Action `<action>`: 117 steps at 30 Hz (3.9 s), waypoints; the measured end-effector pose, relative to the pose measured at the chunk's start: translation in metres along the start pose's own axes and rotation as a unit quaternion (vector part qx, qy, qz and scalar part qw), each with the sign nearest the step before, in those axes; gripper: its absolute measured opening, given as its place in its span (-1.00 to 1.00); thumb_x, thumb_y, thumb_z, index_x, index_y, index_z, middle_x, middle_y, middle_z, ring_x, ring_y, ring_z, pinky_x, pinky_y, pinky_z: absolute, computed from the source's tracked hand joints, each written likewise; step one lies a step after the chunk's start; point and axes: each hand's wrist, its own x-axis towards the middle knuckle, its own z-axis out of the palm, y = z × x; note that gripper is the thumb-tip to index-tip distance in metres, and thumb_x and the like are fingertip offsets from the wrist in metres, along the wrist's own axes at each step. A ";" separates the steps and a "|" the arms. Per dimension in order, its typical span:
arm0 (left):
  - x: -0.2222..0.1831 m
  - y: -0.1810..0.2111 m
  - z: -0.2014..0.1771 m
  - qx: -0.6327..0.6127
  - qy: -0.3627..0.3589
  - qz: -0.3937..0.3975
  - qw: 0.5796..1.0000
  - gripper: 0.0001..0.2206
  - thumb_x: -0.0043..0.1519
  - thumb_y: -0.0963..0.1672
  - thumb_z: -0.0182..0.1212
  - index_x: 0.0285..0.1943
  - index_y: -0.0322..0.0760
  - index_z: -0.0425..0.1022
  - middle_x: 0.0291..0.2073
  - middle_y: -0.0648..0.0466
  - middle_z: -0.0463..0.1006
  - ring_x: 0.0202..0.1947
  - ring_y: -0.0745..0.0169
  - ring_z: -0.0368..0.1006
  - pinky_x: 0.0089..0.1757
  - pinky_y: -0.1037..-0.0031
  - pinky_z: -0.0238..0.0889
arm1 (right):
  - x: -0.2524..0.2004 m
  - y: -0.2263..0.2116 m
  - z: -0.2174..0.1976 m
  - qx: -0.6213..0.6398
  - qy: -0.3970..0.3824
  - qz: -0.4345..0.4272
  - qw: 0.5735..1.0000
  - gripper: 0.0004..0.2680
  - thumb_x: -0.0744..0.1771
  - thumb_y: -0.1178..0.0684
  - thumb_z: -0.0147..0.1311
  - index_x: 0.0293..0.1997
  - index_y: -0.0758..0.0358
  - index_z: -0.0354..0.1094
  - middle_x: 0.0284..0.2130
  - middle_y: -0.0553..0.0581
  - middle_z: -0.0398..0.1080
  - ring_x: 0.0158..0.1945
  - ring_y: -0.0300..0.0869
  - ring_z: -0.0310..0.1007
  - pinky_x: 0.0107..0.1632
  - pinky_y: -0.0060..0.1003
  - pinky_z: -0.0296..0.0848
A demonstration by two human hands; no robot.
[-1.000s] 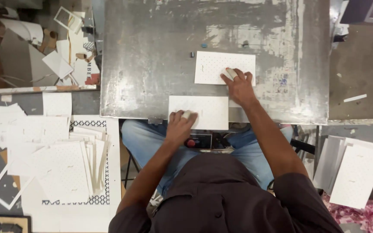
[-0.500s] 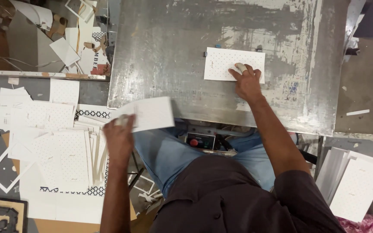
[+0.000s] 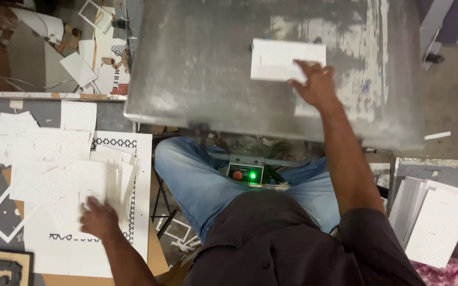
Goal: Operating a manual hot foil or embossing press to process paper cards.
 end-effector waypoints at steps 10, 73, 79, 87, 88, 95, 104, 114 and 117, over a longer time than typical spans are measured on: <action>-0.004 0.000 0.020 -0.062 -0.134 -0.065 0.987 -0.32 0.34 0.15 0.01 0.59 -0.15 0.14 0.56 -0.19 0.02 0.40 -0.41 0.01 0.20 -0.23 -0.06 | -0.226 0.153 -0.034 -0.135 0.401 0.068 0.904 -0.71 0.40 0.23 0.29 0.28 0.28 0.41 0.21 0.35 0.38 0.36 0.17 0.18 0.37 0.18 0.22; -0.134 0.478 -0.063 -0.106 -0.092 0.670 0.729 -0.10 0.14 0.37 -0.16 0.51 -0.15 -0.04 0.47 -0.30 0.16 0.51 -0.28 -0.28 0.31 -0.20 -0.37 | -0.165 0.031 -0.011 -0.051 0.272 0.006 0.961 -0.78 0.43 0.34 -0.02 0.16 0.22 0.41 0.06 0.28 0.47 0.15 0.12 0.48 0.17 0.04 0.47; -0.126 0.391 -0.040 -0.172 -0.061 0.658 0.730 -0.57 0.25 -0.17 0.13 0.34 -0.04 0.40 0.23 -0.03 0.54 0.33 -0.07 0.28 0.26 -0.01 0.11 | -0.101 0.016 0.074 -0.122 0.109 -0.051 0.985 -0.62 0.31 0.27 -0.04 0.28 0.17 0.41 0.28 0.23 0.35 0.31 0.14 0.27 0.21 0.22 0.17; -0.055 0.306 -0.096 -0.152 -0.054 0.572 0.805 -0.54 0.15 -0.25 0.15 0.26 -0.04 0.51 0.13 -0.05 0.58 0.17 -0.21 0.41 0.13 -0.20 0.11 | -0.044 0.011 0.092 -0.145 0.079 -0.117 0.979 -0.63 0.30 0.23 0.04 0.26 0.08 0.44 0.30 0.21 0.31 0.34 0.09 0.26 0.21 0.19 0.18; -0.043 0.293 -0.099 -0.152 -0.054 0.568 0.807 -0.54 0.15 -0.25 0.15 0.26 -0.04 0.51 0.13 -0.05 0.58 0.17 -0.21 0.41 0.13 -0.20 0.11 | -0.042 0.011 0.090 -0.144 0.077 -0.122 0.979 -0.63 0.30 0.23 0.04 0.26 0.08 0.44 0.30 0.21 0.31 0.34 0.09 0.26 0.21 0.19 0.18; 0.008 0.173 -0.126 -0.064 0.068 0.358 0.929 -0.63 0.35 -0.26 0.11 0.30 -0.03 0.51 0.20 -0.06 0.59 0.13 0.00 0.47 0.20 -0.04 0.14 | -0.024 0.015 0.094 -0.125 0.071 -0.113 0.983 -0.60 0.27 0.25 0.08 0.27 0.04 0.43 0.31 0.19 0.32 0.35 0.07 0.23 0.18 0.16 0.17; 0.008 0.012 -0.031 0.013 0.181 0.116 0.977 -0.76 0.54 -0.11 0.06 0.36 -0.12 0.45 0.34 -0.22 0.47 0.14 -0.25 0.41 0.12 -0.01 0.15 | 0.018 0.009 0.051 -0.077 -0.087 -0.006 0.993 -0.39 0.28 -0.29 0.19 0.49 0.06 0.15 0.09 0.34 0.37 0.49 0.13 -0.03 0.26 0.41 -0.11; -0.025 -0.007 0.016 -0.110 -0.074 0.009 0.991 -0.34 0.31 0.08 0.17 0.57 -0.23 0.22 0.55 -0.22 0.10 0.42 -0.44 0.07 0.25 -0.23 -0.05 | -0.089 0.011 -0.066 -0.031 0.329 -0.066 0.942 -0.70 0.40 0.21 0.25 0.31 0.21 0.42 0.20 0.26 0.42 0.31 0.14 0.33 0.41 0.07 0.24; -0.023 0.010 0.015 -0.123 -0.057 0.015 0.991 -0.37 0.32 0.04 0.17 0.54 -0.33 0.23 0.55 -0.23 0.13 0.38 -0.42 0.12 0.27 -0.19 -0.08 | -0.168 0.097 -0.031 -0.066 0.362 -0.003 0.930 -0.73 0.43 0.20 0.24 0.30 0.22 0.39 0.22 0.27 0.41 0.32 0.16 0.34 0.42 0.10 0.24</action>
